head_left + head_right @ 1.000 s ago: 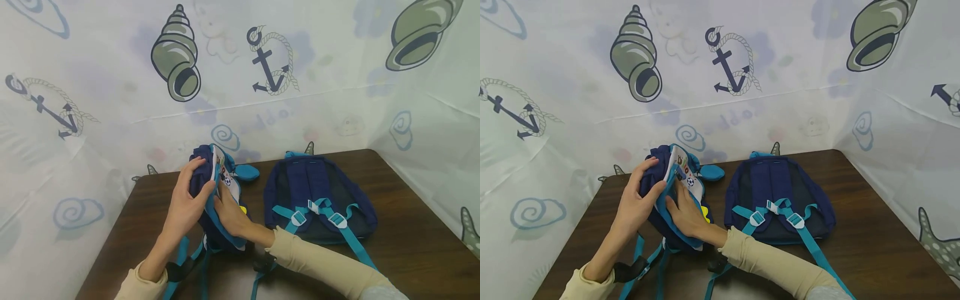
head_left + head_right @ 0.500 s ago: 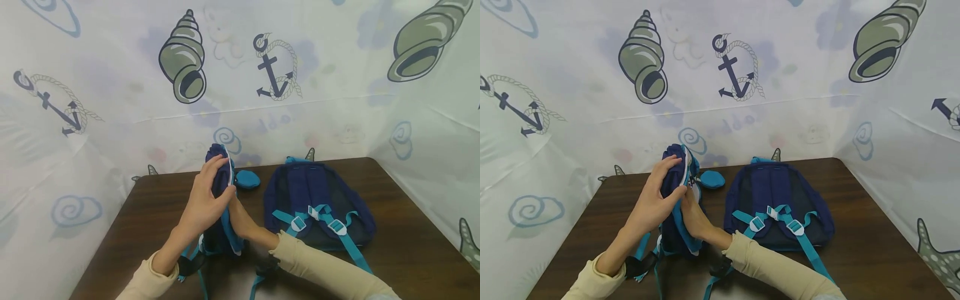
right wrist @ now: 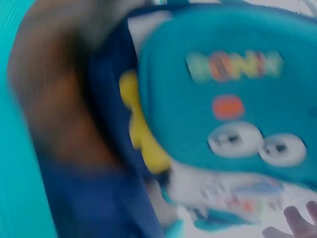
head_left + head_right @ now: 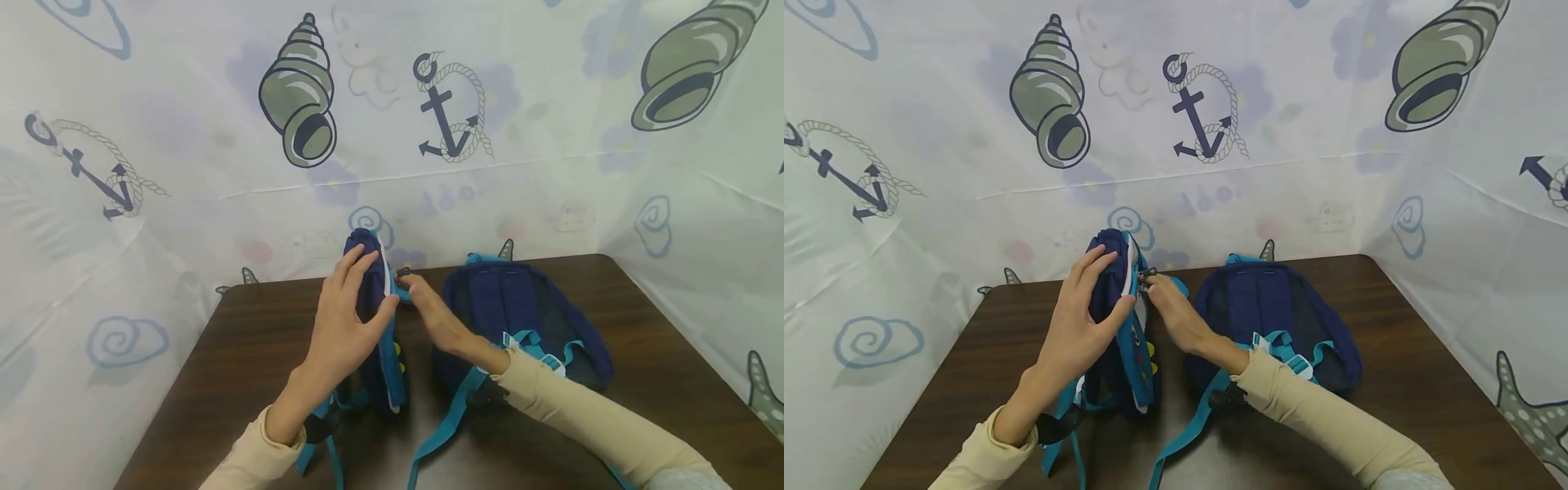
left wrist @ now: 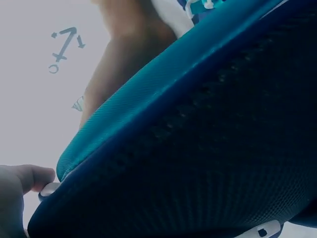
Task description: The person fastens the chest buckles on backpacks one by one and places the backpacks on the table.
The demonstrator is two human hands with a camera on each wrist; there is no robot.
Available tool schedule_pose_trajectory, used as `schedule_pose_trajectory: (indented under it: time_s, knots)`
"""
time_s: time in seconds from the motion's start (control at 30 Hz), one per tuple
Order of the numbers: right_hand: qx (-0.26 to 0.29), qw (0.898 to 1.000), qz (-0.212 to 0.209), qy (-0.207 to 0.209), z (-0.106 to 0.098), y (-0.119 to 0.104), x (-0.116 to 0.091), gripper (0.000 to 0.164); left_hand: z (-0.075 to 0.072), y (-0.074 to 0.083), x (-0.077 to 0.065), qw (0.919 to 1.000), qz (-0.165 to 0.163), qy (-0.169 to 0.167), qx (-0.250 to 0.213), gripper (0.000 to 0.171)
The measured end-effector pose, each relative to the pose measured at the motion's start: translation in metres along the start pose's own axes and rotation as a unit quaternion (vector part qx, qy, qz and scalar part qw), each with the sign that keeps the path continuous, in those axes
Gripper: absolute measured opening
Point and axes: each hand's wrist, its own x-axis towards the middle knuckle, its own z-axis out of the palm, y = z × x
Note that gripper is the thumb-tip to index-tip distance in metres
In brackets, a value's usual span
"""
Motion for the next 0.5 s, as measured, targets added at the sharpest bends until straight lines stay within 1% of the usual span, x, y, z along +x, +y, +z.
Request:
schedule_pose_trajectory:
  time_s: [0.07, 0.13, 0.2, 0.23, 0.3, 0.37, 0.47, 0.5]
  knots:
    - [-0.049, 0.998, -0.024, 0.023, -0.018, -0.01, 0.006, 0.074, 0.001, -0.001, 0.0, 1.0, 0.002, 0.008, -0.001, 0.063]
    - [-0.106, 0.992, -0.051, 0.04, -0.033, -0.026, 0.016, 0.073, 0.001, -0.002, 0.0, 0.9999, 0.0, 0.014, -0.005, 0.064]
    - [-0.159, 0.984, -0.076, 0.039, -0.042, -0.046, 0.027, 0.081, 0.0, -0.003, -0.001, 0.9998, -0.003, 0.019, -0.009, 0.066]
    - [-0.181, 0.979, -0.085, 0.033, -0.045, -0.057, 0.033, 0.088, 0.0, -0.004, -0.001, 0.9997, -0.003, 0.021, -0.009, 0.067]
    - [-0.218, 0.971, -0.097, 0.009, -0.047, -0.078, 0.045, 0.101, 0.0, -0.005, 0.0, 0.9996, -0.002, 0.024, -0.011, 0.071]
    - [-0.249, 0.963, -0.099, -0.028, -0.044, -0.095, 0.057, 0.112, 0.001, -0.006, 0.0, 0.9995, 0.005, 0.025, -0.016, 0.076]
    - [-0.293, 0.947, -0.093, -0.089, -0.035, -0.111, 0.071, 0.12, 0.004, -0.007, 0.001, 0.999, 0.017, 0.026, -0.032, 0.088]
    - [-0.309, 0.94, -0.091, -0.109, -0.033, -0.114, 0.075, 0.122, 0.004, -0.008, 0.001, 0.9988, 0.015, 0.022, -0.042, 0.093]
